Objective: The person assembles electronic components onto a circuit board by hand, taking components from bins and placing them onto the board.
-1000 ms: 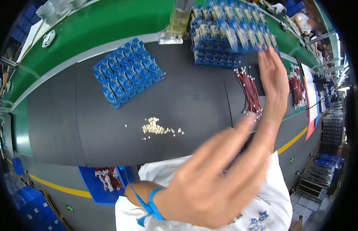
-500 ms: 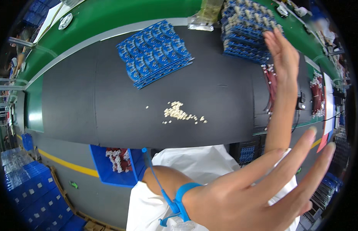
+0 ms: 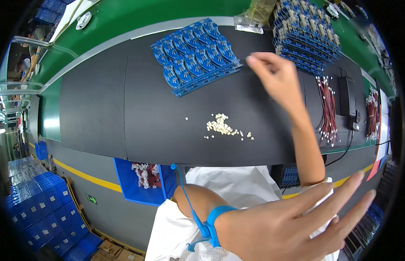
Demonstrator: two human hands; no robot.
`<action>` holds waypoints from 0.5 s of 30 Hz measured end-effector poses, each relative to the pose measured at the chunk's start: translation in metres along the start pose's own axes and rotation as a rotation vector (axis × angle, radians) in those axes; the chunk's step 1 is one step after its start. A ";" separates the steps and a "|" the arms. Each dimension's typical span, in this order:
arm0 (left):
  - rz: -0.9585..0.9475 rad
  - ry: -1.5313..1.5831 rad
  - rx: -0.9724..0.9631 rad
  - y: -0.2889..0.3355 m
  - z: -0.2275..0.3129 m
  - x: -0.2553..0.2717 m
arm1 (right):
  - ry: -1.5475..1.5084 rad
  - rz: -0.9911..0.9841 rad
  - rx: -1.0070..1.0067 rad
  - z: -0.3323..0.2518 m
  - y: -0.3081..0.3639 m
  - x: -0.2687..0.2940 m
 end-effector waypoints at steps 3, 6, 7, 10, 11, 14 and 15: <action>-0.339 -0.126 0.188 0.009 0.001 -0.002 | 0.288 0.118 0.054 0.006 -0.009 -0.005; -0.434 0.027 -0.063 0.035 -0.026 0.024 | 0.280 0.150 0.115 0.002 -0.012 -0.018; -0.442 -0.023 0.037 0.041 -0.038 0.034 | 0.284 0.158 0.113 0.000 -0.010 -0.018; -0.328 -0.045 0.312 0.069 -0.080 0.067 | 0.272 0.224 0.115 0.005 -0.010 -0.020; -0.321 -0.053 0.284 0.076 -0.079 0.073 | 0.217 0.256 0.118 -0.003 -0.010 -0.019; -0.134 -0.241 0.441 0.088 -0.098 0.093 | -0.043 0.183 -0.121 -0.025 -0.008 -0.025; -0.082 -0.421 0.402 0.084 -0.101 0.096 | -0.351 0.176 -0.193 -0.030 -0.007 -0.029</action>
Point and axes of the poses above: each hand's wrist, its own y-axis away from the middle knuckle, its own x-axis out of the back of the hand, z = x × y, the point moved 5 cm from there along -y, towards the middle knuckle, and after that the axes turned 4 degrees about y, right-handed, at the moved point
